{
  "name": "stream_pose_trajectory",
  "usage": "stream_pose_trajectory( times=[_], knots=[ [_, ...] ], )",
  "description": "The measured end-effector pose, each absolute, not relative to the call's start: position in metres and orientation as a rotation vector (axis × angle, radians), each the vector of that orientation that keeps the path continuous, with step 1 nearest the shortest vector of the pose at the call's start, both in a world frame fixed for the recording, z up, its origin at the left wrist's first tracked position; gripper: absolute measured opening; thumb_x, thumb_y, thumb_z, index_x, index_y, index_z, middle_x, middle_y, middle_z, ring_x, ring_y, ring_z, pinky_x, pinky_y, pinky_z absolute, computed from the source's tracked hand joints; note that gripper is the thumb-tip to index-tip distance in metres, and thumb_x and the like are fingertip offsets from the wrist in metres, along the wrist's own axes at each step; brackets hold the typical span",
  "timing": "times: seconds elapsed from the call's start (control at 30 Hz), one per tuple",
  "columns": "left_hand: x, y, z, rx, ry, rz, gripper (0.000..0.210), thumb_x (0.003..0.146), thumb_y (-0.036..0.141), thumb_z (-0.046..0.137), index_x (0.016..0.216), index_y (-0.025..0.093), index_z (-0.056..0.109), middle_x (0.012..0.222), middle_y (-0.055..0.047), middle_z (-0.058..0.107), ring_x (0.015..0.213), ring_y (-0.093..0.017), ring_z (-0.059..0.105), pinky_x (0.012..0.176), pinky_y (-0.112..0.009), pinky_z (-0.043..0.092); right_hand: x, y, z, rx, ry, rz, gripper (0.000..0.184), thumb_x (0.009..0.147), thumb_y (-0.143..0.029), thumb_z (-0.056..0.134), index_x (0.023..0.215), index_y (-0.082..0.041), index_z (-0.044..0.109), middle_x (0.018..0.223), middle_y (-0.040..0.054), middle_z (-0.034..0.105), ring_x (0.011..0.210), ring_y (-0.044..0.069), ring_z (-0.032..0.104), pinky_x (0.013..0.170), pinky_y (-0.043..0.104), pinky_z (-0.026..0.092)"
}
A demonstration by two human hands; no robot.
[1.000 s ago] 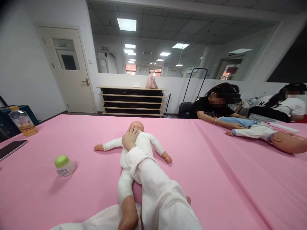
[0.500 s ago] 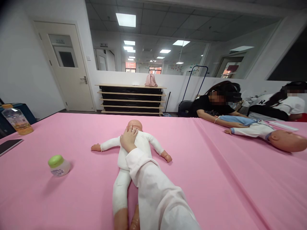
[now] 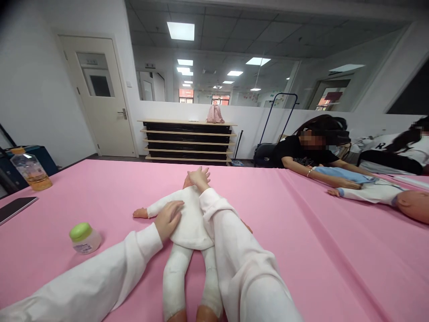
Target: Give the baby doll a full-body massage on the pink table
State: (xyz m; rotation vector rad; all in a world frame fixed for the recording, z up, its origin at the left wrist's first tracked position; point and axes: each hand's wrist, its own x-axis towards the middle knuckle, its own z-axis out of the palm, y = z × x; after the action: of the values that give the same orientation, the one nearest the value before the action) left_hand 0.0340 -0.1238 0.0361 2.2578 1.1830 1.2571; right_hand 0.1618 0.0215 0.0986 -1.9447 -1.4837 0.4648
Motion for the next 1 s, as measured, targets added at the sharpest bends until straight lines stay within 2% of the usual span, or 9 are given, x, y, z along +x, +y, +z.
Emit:
stream_pose_trajectory(
  times=[0.13,0.2,0.3,0.37,0.47,0.67,0.87,1.0],
  knots=[
    [0.04,-0.077,0.016,2.318,1.312,1.297,0.046,0.081,0.029,0.041,0.122,0.007,0.043,0.13,-0.015,0.043,0.123,-0.024,0.035,0.103,-0.044,0.027,0.18,0.038,0.093,-1.923,-1.386,0.526,0.092,0.061,-0.06,0.059,0.134,-0.014,0.026,0.143,0.0212,0.009,0.126,0.042,0.017,0.096,0.058,0.018],
    [0.043,-0.073,0.009,2.387,1.292,1.236,0.049,0.083,0.032,0.041,0.127,0.01,0.039,0.135,-0.014,0.037,0.127,-0.023,0.028,0.105,-0.044,0.024,0.187,0.044,0.085,-1.864,-1.381,0.568,0.095,0.057,-0.064,0.059,0.132,-0.014,0.03,0.14,0.0218,0.021,0.124,0.041,0.024,0.095,0.056,0.022],
    [0.044,-0.075,0.0,2.406,1.274,1.196,0.049,0.085,0.034,0.038,0.13,0.015,0.036,0.138,-0.01,0.033,0.129,-0.021,0.025,0.105,-0.045,0.023,0.192,0.051,0.073,-1.715,-1.416,0.642,0.073,0.061,-0.061,0.056,0.118,-0.015,0.047,0.121,0.0154,0.049,0.109,0.029,0.048,0.09,0.041,0.037],
    [0.044,-0.076,-0.004,2.381,1.269,1.195,0.048,0.086,0.035,0.036,0.13,0.018,0.035,0.139,-0.009,0.033,0.129,-0.021,0.025,0.105,-0.045,0.023,0.194,0.054,0.065,-1.623,-1.424,0.671,0.057,0.063,-0.056,0.055,0.105,-0.017,0.056,0.108,0.01,0.059,0.097,0.023,0.055,0.083,0.033,0.042],
    [0.043,-0.076,-0.006,2.356,1.239,1.185,0.047,0.086,0.037,0.036,0.129,0.02,0.036,0.138,-0.008,0.034,0.129,-0.021,0.026,0.105,-0.046,0.023,0.196,0.056,0.059,-1.53,-1.384,0.682,0.05,0.062,-0.053,0.057,0.097,-0.017,0.058,0.102,0.0073,0.062,0.093,0.021,0.056,0.081,0.03,0.043],
    [0.044,-0.076,-0.004,2.348,1.188,1.156,0.044,0.087,0.036,0.035,0.128,0.02,0.038,0.137,-0.007,0.036,0.128,-0.02,0.027,0.104,-0.044,0.023,0.204,0.051,0.052,-1.381,-1.294,0.721,0.047,0.067,-0.049,0.054,0.1,-0.015,0.056,0.105,0.0069,0.061,0.098,0.02,0.054,0.085,0.03,0.043],
    [0.045,-0.079,0.0,2.383,1.199,1.089,0.043,0.088,0.035,0.033,0.128,0.02,0.038,0.138,-0.006,0.035,0.129,-0.018,0.026,0.107,-0.044,0.018,0.206,0.043,0.039,-1.272,-1.301,0.779,0.042,0.081,-0.042,0.038,0.108,-0.013,0.051,0.113,0.0095,0.057,0.101,0.018,0.054,0.087,0.03,0.044],
    [0.046,-0.08,0.002,2.39,1.199,1.064,0.043,0.088,0.034,0.032,0.128,0.02,0.038,0.138,-0.005,0.035,0.129,-0.017,0.025,0.107,-0.043,0.017,0.211,0.043,0.03,-1.284,-1.338,0.76,0.043,0.085,-0.039,0.03,0.113,-0.012,0.049,0.119,0.0106,0.054,0.106,0.016,0.052,0.088,0.028,0.043]
  ],
)
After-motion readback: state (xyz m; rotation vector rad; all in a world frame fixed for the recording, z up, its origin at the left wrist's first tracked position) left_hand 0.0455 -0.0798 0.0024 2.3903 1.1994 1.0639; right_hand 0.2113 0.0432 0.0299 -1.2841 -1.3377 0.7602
